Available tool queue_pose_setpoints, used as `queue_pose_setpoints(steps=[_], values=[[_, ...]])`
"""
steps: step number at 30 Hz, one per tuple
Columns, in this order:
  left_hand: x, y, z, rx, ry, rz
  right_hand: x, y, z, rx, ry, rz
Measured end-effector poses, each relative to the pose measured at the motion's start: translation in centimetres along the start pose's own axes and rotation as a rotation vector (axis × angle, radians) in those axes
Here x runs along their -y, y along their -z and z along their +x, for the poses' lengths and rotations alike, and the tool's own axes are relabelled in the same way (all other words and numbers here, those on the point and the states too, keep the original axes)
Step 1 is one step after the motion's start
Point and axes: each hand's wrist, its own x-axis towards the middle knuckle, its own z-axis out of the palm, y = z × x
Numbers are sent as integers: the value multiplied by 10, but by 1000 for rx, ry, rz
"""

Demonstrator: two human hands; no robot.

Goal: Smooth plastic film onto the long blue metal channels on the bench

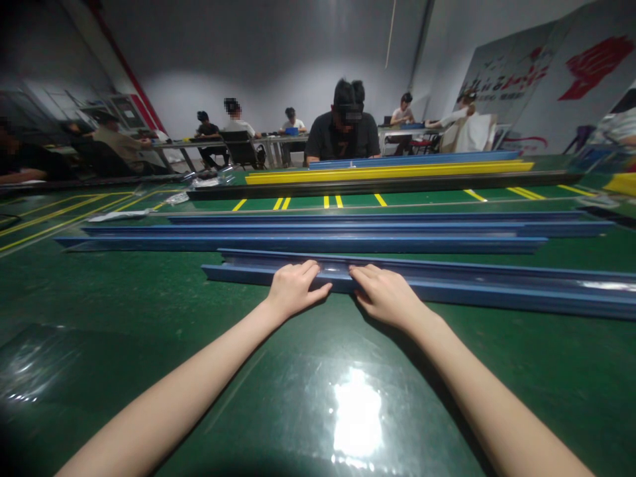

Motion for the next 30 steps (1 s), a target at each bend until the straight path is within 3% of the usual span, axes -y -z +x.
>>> queue_pose_setpoints(steps=[15,23,30], values=[[1,-1,-1,-25,11,-10,3,-2,1,-36,-4,-39],[0,-1,1,-38,84,21,6,-14,3,-146,-63,-118],[1,-1,3,-20,55,54,4,-19,4,-196,-44,-147]])
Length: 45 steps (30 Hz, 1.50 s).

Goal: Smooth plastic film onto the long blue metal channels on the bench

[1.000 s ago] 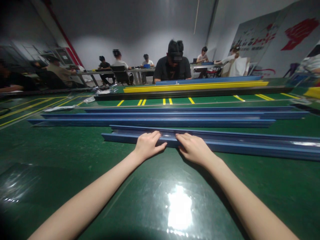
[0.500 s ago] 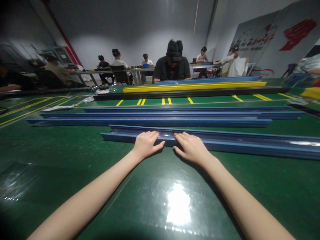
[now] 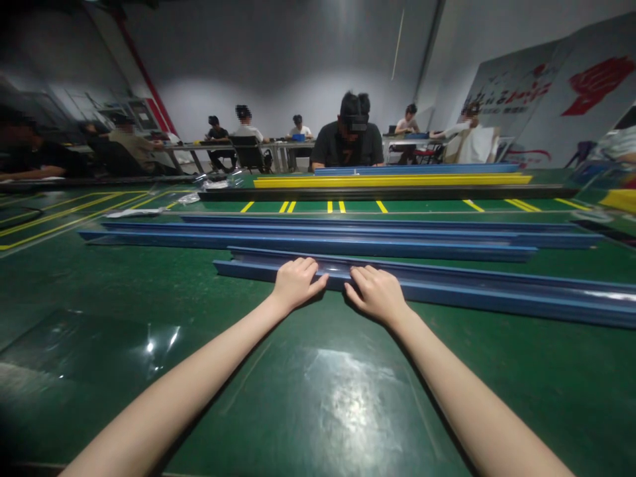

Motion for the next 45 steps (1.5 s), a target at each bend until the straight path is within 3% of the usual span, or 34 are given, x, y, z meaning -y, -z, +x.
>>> queue_pose_setpoints(steps=[6,12,18,27,38,45], values=[[-2,0,2,26,-97,56,-1,-1,0,-7,13,-34],[-2,5,-1,77,-89,78,-2,1,-2,-5,12,-26],[13,16,-11,118,-245,91,0,3,-3,34,20,-51],[55,27,-25,189,-117,11,25,4,10,96,-183,-149],[40,34,-23,231,28,-6,28,11,10,234,-175,-149],[36,41,-31,215,2,-10,42,25,11,358,-254,-145]])
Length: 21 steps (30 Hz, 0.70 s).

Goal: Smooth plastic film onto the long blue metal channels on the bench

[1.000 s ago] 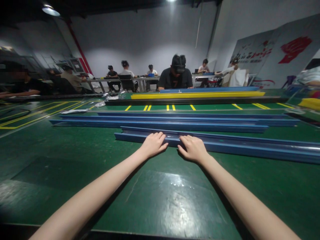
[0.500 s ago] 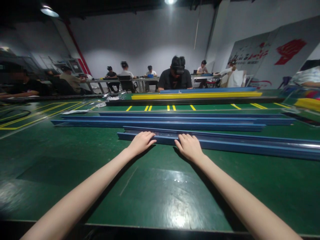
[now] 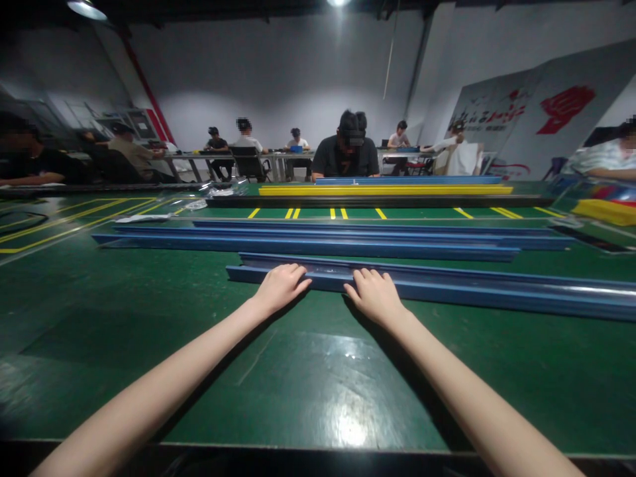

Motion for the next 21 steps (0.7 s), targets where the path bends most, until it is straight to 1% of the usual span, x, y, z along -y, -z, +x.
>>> queue_pose_setpoints(steps=[4,8,12,15,18,21], values=[[0,-1,-7,-42,-12,-15,11,13,-1,71,-1,9],[2,-1,-12,-63,-34,-55,26,24,4,106,49,31],[4,3,-15,-66,-66,-91,44,31,11,88,153,75],[8,7,-20,-66,-119,-113,57,33,15,77,209,105],[18,11,-24,-33,-145,-129,63,32,19,82,230,117],[32,16,-27,38,-114,-104,63,30,24,82,243,127]])
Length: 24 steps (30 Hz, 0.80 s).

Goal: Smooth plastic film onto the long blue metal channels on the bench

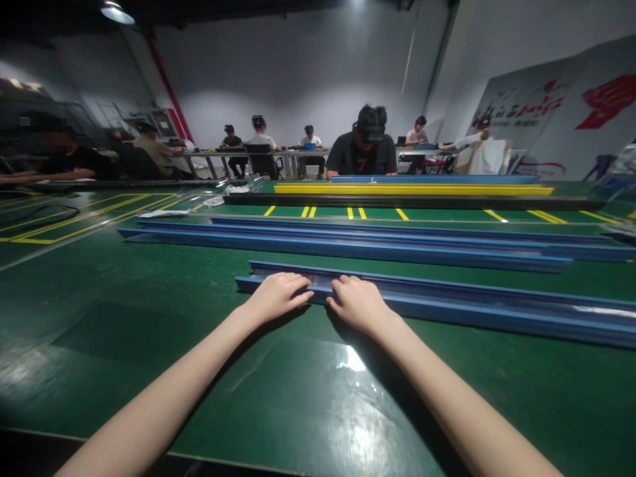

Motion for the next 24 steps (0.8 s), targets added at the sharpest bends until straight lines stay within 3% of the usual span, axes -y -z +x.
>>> queue_pose_setpoints(steps=[8,14,24], values=[[23,11,-5,121,8,94,2,1,13,-78,52,40],[30,13,-6,118,0,90,6,1,21,-153,151,89],[29,10,-10,78,32,130,-5,-12,23,-149,258,200]])
